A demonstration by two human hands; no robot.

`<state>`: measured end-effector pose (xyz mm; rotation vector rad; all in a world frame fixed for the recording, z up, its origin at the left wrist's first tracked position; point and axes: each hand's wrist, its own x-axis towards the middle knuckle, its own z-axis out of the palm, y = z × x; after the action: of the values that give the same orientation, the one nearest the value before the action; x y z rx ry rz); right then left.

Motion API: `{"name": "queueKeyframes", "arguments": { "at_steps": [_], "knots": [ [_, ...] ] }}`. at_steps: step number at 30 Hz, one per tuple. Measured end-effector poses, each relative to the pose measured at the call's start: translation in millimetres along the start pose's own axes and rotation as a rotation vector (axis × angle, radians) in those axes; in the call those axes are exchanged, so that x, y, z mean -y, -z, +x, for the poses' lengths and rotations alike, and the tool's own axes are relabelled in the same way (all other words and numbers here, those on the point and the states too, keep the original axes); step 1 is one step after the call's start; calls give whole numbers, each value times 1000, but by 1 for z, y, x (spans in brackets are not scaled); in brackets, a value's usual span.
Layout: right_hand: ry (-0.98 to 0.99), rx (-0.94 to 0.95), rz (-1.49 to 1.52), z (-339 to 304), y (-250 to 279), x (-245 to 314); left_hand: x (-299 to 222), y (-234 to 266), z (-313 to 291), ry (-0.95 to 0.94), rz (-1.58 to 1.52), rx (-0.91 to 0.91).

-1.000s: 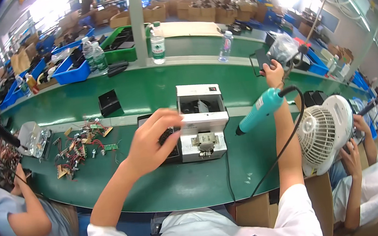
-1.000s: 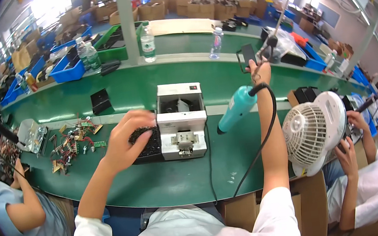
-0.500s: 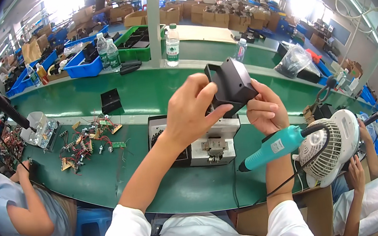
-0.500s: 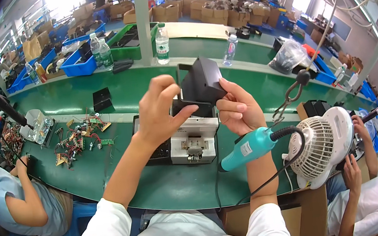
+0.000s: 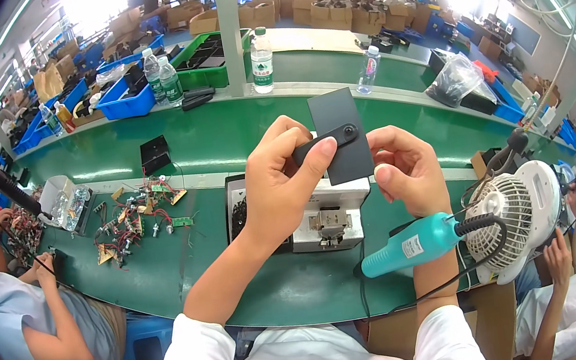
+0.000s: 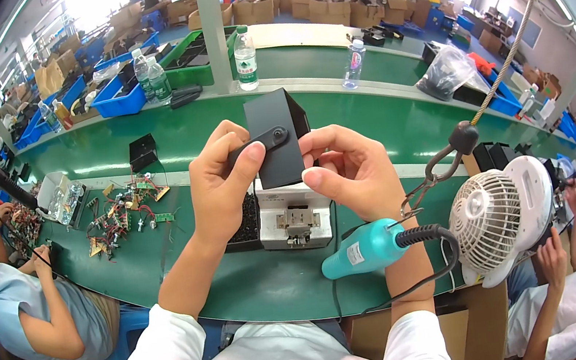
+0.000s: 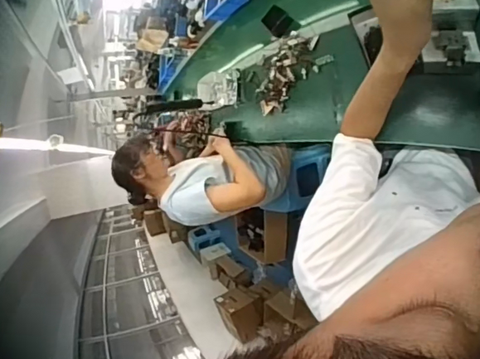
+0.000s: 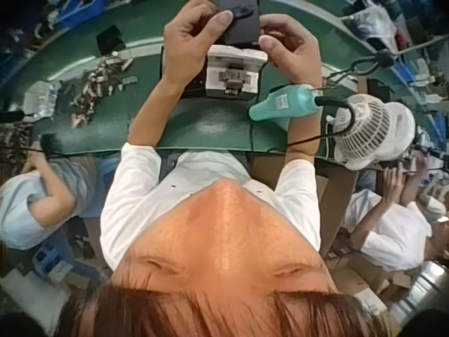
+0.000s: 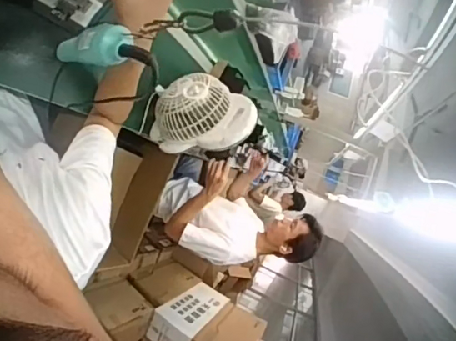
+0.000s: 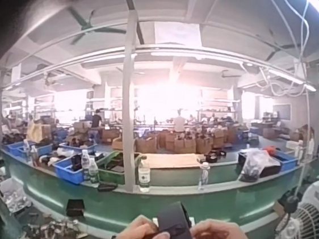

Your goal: Use an electric screwdriver to fasten small electronic components into plastic housings on an assembly line.

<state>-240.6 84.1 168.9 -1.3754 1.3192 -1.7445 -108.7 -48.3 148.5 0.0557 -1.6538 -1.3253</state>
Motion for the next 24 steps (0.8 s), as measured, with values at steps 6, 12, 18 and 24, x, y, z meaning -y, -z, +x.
{"name": "queueKeyframes", "arguments": {
  "at_steps": [6,12,18,24],
  "knots": [
    [-108,-24,58,-5,-9,12,-7,4,1,-45,83,-13],
    [-81,-4,51,-6,-7,10,-10,4,-1,-99,106,-7],
    [-99,-1,72,-8,-8,11,-12,5,-1,-56,93,-1],
    [-51,-29,57,-8,-11,6,-15,5,-2,12,57,20]
  ]
}}
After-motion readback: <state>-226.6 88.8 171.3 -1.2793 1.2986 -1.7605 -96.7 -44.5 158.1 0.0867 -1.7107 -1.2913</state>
